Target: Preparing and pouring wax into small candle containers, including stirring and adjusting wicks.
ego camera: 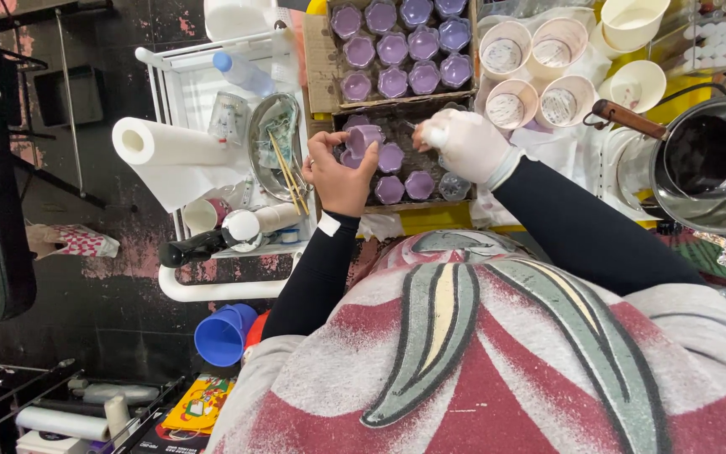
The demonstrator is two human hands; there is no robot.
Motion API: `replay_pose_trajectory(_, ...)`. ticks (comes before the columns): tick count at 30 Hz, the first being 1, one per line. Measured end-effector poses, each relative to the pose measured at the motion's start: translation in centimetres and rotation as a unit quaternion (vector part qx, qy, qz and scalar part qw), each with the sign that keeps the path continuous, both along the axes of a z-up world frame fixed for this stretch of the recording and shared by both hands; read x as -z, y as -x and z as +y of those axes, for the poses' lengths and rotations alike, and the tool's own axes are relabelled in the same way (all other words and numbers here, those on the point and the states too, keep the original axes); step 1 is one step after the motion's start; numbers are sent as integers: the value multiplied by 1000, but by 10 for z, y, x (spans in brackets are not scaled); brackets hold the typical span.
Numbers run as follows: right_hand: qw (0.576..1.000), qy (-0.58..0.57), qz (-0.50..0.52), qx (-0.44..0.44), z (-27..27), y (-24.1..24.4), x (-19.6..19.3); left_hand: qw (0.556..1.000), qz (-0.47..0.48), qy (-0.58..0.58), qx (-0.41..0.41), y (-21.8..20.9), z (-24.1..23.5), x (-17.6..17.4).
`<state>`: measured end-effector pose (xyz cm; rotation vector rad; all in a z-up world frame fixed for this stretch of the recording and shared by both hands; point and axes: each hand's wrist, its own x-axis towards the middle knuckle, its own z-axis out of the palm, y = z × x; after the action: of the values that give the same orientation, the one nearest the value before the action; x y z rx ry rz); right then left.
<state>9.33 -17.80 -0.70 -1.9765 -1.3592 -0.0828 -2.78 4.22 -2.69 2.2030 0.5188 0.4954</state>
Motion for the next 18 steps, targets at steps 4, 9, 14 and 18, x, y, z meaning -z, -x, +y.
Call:
replay_pose_trajectory(4,999,32,-16,-4,-9,9,5,1000,3,-1,-2,0,-1,-2)
replay_pose_trajectory(9,998,-15,-10,68,-16,21,1,1000,1,14,3,2,0,-7)
replay_pose_trajectory(14,986,-4,124,107,-18,20,-7,1000,7,1,2,2,-3,-6)
replay_pose_trajectory(18,994,-57,71,52,-9,17,-10,1000,4,-13,1,3,-3,-4)
